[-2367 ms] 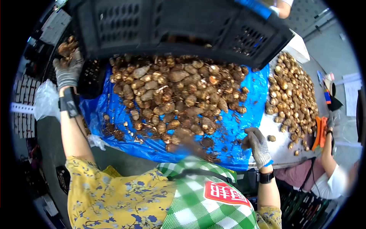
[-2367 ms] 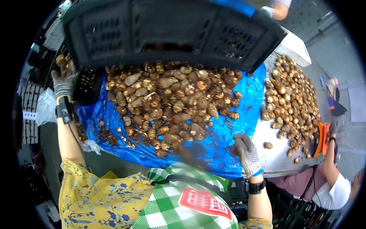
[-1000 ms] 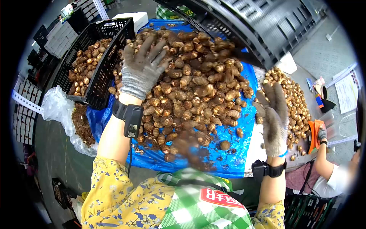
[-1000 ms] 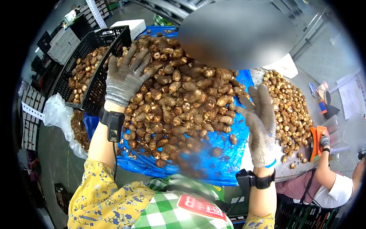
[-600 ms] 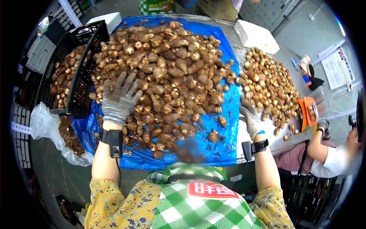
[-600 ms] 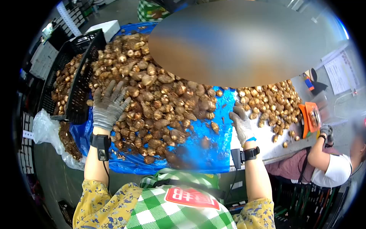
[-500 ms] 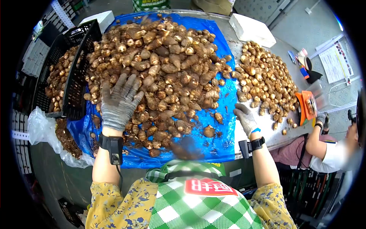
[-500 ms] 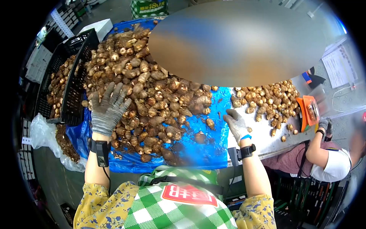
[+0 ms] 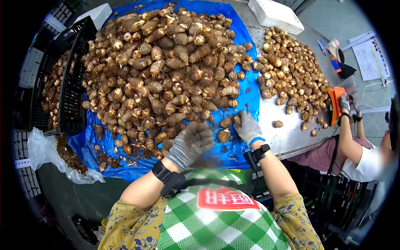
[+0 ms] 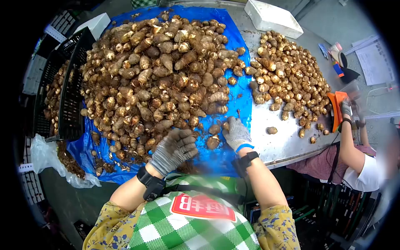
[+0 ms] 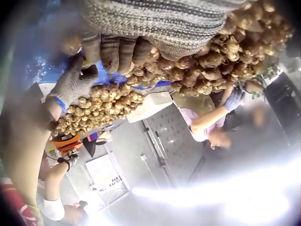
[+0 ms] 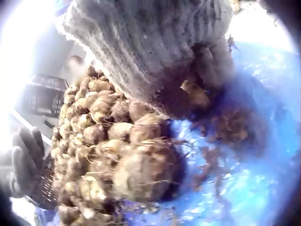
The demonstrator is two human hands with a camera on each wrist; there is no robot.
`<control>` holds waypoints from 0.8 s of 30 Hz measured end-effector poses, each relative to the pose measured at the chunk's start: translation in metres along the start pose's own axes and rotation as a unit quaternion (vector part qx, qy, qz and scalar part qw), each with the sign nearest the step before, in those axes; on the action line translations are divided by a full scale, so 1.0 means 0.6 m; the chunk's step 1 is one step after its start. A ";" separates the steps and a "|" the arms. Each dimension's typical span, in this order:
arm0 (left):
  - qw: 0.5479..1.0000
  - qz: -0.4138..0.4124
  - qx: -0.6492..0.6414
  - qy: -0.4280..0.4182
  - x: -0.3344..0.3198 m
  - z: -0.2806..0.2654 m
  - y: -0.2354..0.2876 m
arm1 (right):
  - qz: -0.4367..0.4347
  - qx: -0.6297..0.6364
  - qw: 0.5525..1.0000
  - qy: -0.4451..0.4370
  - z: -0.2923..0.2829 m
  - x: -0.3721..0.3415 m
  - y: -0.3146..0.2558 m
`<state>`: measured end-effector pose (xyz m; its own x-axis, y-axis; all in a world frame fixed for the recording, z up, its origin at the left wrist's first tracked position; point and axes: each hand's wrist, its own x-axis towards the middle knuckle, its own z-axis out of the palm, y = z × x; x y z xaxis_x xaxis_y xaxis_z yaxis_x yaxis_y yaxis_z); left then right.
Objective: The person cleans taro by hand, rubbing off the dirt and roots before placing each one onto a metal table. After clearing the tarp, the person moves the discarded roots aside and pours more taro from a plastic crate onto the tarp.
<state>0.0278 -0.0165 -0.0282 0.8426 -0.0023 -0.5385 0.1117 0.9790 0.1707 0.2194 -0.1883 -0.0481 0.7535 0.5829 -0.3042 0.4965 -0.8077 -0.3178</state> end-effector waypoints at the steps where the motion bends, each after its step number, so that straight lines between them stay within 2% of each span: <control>1: 1.000 -0.008 0.004 0.009 0.001 -0.003 -0.010 | -0.013 0.074 0.997 -0.015 -0.005 -0.010 -0.003; 3: 0.992 0.009 0.110 0.056 0.004 0.006 -0.029 | -0.041 0.220 0.973 -0.046 -0.040 -0.039 -0.037; 5: 0.965 0.039 0.236 0.106 0.010 0.005 -0.050 | -0.153 0.202 0.966 -0.044 -0.066 -0.068 -0.070; 7: 0.957 -0.003 0.286 0.054 -0.005 0.045 -0.027 | -0.236 0.208 0.949 -0.024 -0.074 -0.091 -0.098; 9: 0.926 -0.017 0.377 -0.027 -0.009 0.065 -0.012 | -0.292 0.236 0.927 0.014 -0.077 -0.106 -0.122; 10: 0.908 0.038 0.418 0.012 -0.010 0.074 -0.023 | -0.265 0.261 0.928 -0.010 -0.088 -0.112 -0.132; 13: 0.923 0.040 0.384 0.007 0.005 0.044 -0.019 | -0.127 0.357 0.925 -0.020 -0.083 -0.126 -0.134; 17: 0.903 0.080 0.423 -0.011 -0.003 0.045 -0.027 | -0.181 0.106 0.976 -0.050 -0.099 -0.124 -0.136; 18: 0.802 0.240 0.544 -0.054 0.002 0.038 -0.028 | -0.191 0.095 0.977 -0.034 -0.094 -0.124 -0.135; 19: 0.659 0.389 0.637 -0.094 0.010 0.025 -0.029 | -0.201 0.084 0.976 -0.016 -0.083 -0.125 -0.133; 20: 0.657 0.374 0.646 -0.102 0.006 0.030 -0.022 | -0.212 0.072 0.975 0.001 -0.077 -0.127 -0.134; 21: 0.655 0.359 0.655 -0.111 -0.001 0.044 -0.012 | -0.205 0.131 0.970 -0.007 -0.078 -0.128 -0.137; 22: 0.793 0.182 0.574 -0.087 -0.022 0.063 -0.004 | -0.198 0.188 0.962 -0.015 -0.080 -0.131 -0.139; 23: 0.887 -0.005 0.459 -0.057 -0.037 0.078 0.003 | -0.189 0.245 0.950 -0.025 -0.081 -0.134 -0.140; 24: 0.835 0.115 0.529 -0.096 -0.031 0.066 -0.003 | -0.174 0.267 0.946 -0.058 -0.083 -0.136 -0.137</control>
<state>0.0326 -0.0261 0.0141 0.9634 0.0283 -0.2666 0.2533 0.2299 0.9397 0.1383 -0.1738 0.0478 0.5172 0.8357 -0.1846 0.3938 -0.4238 -0.8156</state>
